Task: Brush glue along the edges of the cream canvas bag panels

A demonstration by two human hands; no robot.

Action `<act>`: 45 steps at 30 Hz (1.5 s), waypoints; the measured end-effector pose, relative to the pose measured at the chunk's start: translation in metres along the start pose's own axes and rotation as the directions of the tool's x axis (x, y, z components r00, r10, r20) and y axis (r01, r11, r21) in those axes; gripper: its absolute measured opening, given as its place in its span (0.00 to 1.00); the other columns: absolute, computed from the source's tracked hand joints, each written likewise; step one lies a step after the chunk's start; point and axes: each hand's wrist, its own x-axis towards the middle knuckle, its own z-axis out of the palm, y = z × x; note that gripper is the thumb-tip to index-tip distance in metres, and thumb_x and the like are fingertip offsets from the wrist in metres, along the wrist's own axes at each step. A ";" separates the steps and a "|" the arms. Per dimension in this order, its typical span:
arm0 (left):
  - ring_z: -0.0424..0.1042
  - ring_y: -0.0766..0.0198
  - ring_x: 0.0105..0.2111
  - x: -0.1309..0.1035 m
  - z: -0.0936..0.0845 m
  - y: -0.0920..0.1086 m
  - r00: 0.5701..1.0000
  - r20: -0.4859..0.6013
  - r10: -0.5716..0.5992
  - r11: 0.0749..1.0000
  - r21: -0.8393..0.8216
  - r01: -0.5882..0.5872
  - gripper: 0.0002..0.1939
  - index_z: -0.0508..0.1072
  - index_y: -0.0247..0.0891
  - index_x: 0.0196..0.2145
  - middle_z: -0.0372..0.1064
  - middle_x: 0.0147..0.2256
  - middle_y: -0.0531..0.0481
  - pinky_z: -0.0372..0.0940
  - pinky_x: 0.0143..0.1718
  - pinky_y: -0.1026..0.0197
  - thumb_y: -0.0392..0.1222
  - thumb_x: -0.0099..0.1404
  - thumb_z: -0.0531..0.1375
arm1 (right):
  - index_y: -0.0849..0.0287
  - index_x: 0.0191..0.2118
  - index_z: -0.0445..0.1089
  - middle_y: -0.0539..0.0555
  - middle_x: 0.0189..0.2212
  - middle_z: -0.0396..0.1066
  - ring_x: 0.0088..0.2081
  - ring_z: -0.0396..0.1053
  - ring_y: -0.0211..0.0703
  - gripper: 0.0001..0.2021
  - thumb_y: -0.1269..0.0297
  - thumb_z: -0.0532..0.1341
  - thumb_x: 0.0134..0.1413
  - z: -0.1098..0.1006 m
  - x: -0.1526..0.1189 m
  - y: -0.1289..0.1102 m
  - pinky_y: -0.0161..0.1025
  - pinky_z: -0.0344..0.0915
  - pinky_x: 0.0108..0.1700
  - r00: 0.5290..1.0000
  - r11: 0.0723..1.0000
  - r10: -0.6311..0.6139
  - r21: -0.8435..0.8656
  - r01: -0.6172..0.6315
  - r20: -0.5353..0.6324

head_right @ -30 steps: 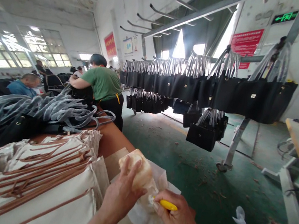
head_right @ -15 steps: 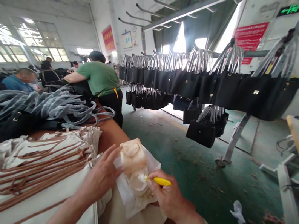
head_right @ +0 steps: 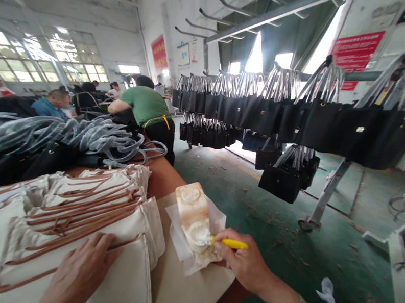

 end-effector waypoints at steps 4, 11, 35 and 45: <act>0.69 0.52 0.46 -0.001 -0.013 0.002 0.995 0.102 -0.016 0.993 -0.114 0.027 0.11 0.67 0.39 0.40 0.70 0.41 0.44 0.57 0.45 0.53 0.46 0.69 0.50 | 0.60 0.41 0.68 0.47 0.21 0.67 0.18 0.62 0.38 0.18 0.48 0.64 0.56 0.022 -0.004 0.035 0.35 0.57 0.20 0.898 0.870 0.366 0.434 -0.236 -0.245; 0.73 0.57 0.38 -0.002 -0.010 0.001 0.981 0.193 -0.013 0.922 -0.378 0.087 0.15 0.73 0.41 0.36 0.74 0.37 0.47 0.58 0.39 0.60 0.50 0.68 0.51 | 0.60 0.33 0.68 0.46 0.18 0.62 0.16 0.53 0.32 0.14 0.54 0.66 0.55 0.014 -0.012 0.018 0.31 0.47 0.17 0.845 0.821 0.388 0.555 -0.136 -0.368; 0.76 0.58 0.36 -0.055 -0.031 0.045 0.934 0.332 0.133 0.342 -0.900 0.271 0.22 0.81 0.39 0.41 0.80 0.36 0.47 0.69 0.35 0.64 0.58 0.59 0.61 | 0.58 0.32 0.66 0.44 0.18 0.56 0.21 0.54 0.37 0.09 0.59 0.59 0.61 0.084 0.023 -0.065 0.35 0.53 0.24 0.993 0.929 0.046 0.370 -0.003 -0.106; 0.68 0.65 0.24 -0.084 -0.027 0.047 0.826 -0.429 0.366 0.811 -0.289 -0.509 0.08 0.78 0.46 0.39 0.68 0.22 0.52 0.59 0.27 0.63 0.45 0.67 0.58 | 0.58 0.32 0.68 0.43 0.16 0.56 0.19 0.52 0.36 0.08 0.59 0.60 0.57 0.069 0.035 -0.064 0.34 0.49 0.21 0.991 0.911 0.092 0.410 -0.044 -0.098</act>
